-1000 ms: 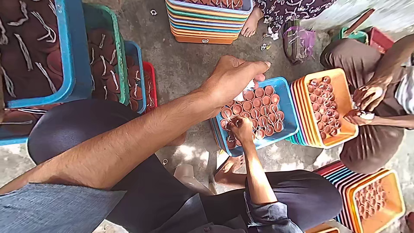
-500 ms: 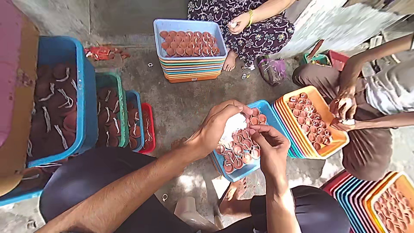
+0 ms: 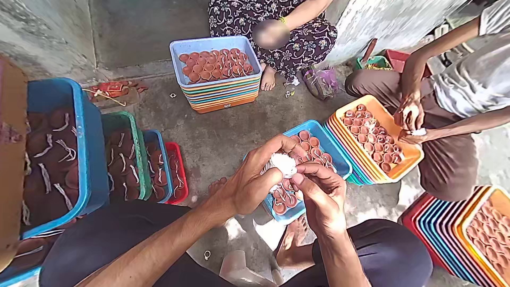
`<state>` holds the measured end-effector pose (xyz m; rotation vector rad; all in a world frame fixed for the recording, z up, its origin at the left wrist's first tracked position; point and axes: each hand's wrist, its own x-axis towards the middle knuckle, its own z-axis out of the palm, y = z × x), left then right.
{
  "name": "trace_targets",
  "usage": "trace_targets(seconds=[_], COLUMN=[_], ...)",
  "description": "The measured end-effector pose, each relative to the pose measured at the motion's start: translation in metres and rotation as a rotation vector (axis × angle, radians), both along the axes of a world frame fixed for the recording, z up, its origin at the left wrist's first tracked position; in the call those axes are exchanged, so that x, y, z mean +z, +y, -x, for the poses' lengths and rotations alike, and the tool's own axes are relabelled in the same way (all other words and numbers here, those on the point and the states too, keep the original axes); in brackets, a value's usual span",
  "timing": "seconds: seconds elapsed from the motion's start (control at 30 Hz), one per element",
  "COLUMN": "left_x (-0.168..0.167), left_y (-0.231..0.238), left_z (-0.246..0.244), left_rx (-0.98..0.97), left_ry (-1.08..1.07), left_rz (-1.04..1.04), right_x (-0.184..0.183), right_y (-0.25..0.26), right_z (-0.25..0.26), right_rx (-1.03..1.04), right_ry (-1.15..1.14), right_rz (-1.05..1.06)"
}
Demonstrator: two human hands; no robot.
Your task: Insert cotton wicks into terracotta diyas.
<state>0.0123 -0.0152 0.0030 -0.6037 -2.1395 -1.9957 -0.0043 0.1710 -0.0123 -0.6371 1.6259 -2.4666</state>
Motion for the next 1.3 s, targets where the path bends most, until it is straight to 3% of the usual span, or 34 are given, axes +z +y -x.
trace_targets(seconds=[0.13, 0.33, 0.67, 1.3], left_x=[-0.0004, -0.0002, 0.0049, 0.0076], left_y=[-0.0010, -0.0029, -0.0033, -0.0020], left_z=[0.0002, 0.0023, 0.0014, 0.0015], left_rx=[0.008, -0.014, -0.036, 0.020], left_ry=[0.025, -0.002, -0.232, -0.223], left_rz=[0.047, -0.060, -0.156, -0.208], right_x=[0.0001, -0.0042, -0.0053, -0.0070], right_y=[-0.0023, -0.0021, -0.0011, -0.0021], right_z=[-0.0003, 0.0033, 0.0074, 0.0092], right_rx=[-0.033, -0.005, -0.055, -0.035], right_ry=[-0.026, -0.001, 0.039, -0.012], right_rz=[0.003, 0.031, 0.038, 0.036])
